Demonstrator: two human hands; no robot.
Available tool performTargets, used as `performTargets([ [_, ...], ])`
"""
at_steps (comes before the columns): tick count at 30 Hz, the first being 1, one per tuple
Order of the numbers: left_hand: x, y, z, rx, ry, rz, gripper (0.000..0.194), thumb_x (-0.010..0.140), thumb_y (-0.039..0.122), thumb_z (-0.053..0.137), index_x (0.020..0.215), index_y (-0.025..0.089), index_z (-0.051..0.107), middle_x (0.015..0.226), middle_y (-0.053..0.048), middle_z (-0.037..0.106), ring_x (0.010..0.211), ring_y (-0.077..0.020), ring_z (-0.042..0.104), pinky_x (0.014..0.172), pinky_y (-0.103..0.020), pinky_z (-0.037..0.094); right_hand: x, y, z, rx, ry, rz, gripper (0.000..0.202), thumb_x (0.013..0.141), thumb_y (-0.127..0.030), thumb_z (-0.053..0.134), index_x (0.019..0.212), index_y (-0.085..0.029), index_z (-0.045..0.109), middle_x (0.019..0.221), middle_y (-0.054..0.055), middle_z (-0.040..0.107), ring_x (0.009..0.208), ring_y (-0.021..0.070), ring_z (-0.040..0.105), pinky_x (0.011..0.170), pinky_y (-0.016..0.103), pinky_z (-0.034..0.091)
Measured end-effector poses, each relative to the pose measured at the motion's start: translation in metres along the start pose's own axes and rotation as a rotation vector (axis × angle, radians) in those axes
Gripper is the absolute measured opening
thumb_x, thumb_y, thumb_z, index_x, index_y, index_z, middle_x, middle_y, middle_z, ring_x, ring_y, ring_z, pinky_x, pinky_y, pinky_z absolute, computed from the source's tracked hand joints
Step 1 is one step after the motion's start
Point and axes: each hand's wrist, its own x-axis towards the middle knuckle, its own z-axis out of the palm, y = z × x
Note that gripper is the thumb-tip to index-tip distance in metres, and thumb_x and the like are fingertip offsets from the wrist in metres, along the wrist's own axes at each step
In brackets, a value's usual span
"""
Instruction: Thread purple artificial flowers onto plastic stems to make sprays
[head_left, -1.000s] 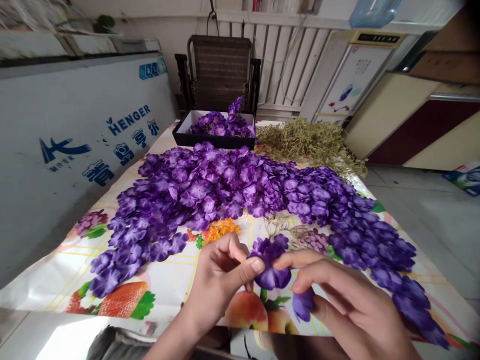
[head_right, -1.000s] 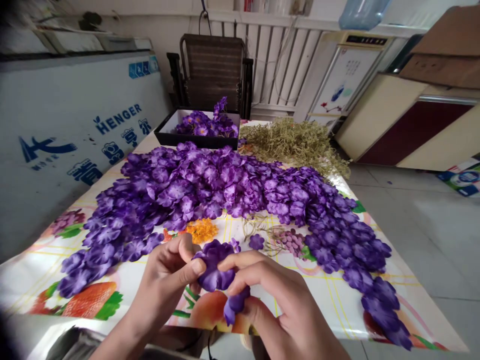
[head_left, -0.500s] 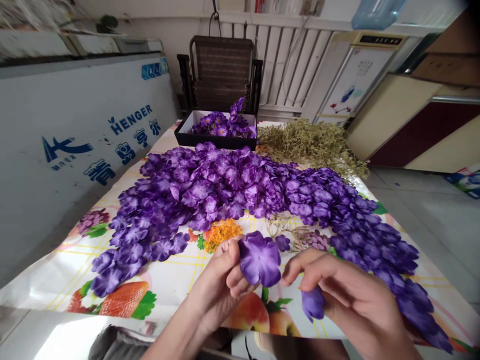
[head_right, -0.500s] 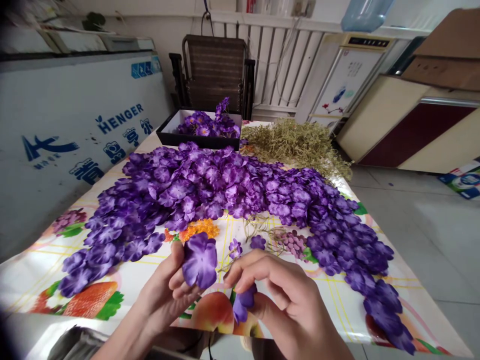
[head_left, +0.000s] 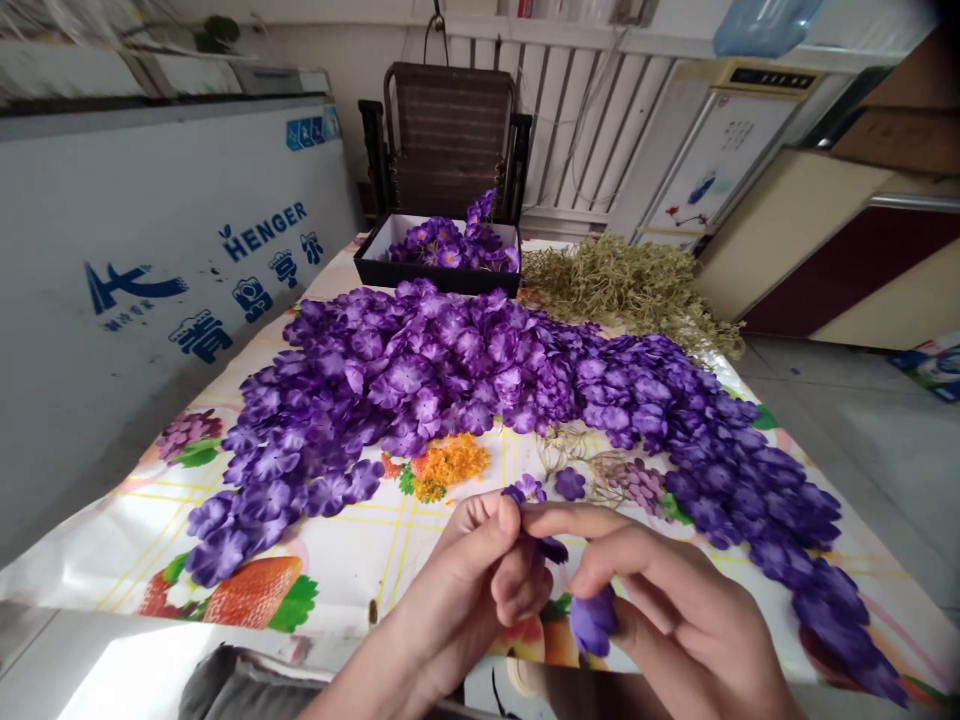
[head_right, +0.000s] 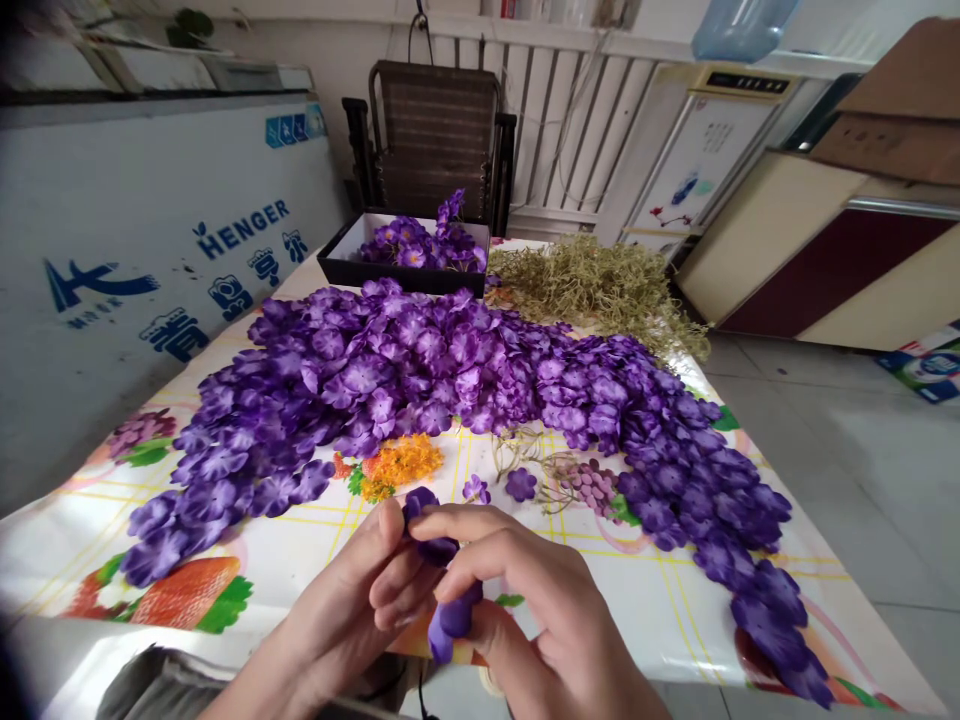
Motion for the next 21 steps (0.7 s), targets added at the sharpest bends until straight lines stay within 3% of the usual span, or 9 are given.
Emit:
performTargets([
  [4,0.0020,-0.0028,-0.0046,-0.012,0.003,-0.009,0.053,0.073,0.052,0.072,0.046,0.013,0.050,0.036,0.002,0.049,0.034,-0.0044,0.042,0.041,-0.015,0.035,-0.0031,0.0029,-0.0010,0.107,0.055,0.031,0.014,0.093,-0.021,0.053,0.093,-0.030,0.064,0.118,0.000,0.069,0.114,0.0150,0.062,0.094,0.021,0.049],
  [10,0.0052,-0.0005,-0.0066,-0.104,-0.029,0.018,0.031,0.079,0.032,0.072,0.060,0.011,0.062,0.048,-0.001,0.061,0.039,-0.0069,0.055,0.043,-0.015,0.043,-0.0036,0.0028,-0.0001,0.190,0.104,0.066,0.014,0.092,-0.020,0.055,0.093,-0.030,0.066,0.119,0.002,0.068,0.118,0.0165,0.060,0.092,0.021,0.052],
  [16,0.0047,0.0011,-0.0020,-0.138,-0.010,0.023,0.029,0.079,0.033,0.071,0.062,0.012,0.059,0.047,0.000,0.061,0.038,-0.0081,0.055,0.045,-0.017,0.045,-0.0039,0.0002,0.0019,0.116,0.141,0.029,0.008,0.091,-0.028,0.058,0.090,-0.030,0.065,0.118,0.000,0.070,0.115,0.0140,0.062,0.093,0.017,0.050],
  [21,0.0026,-0.0006,-0.0041,-0.076,-0.013,0.050,0.031,0.076,0.036,0.072,0.063,0.014,0.054,0.044,0.001,0.058,0.038,-0.0073,0.051,0.048,-0.018,0.044,-0.0028,-0.0006,-0.0022,-0.085,0.073,-0.085,0.012,0.092,-0.021,0.054,0.091,-0.029,0.062,0.118,0.000,0.070,0.111,0.0140,0.064,0.092,0.016,0.050],
])
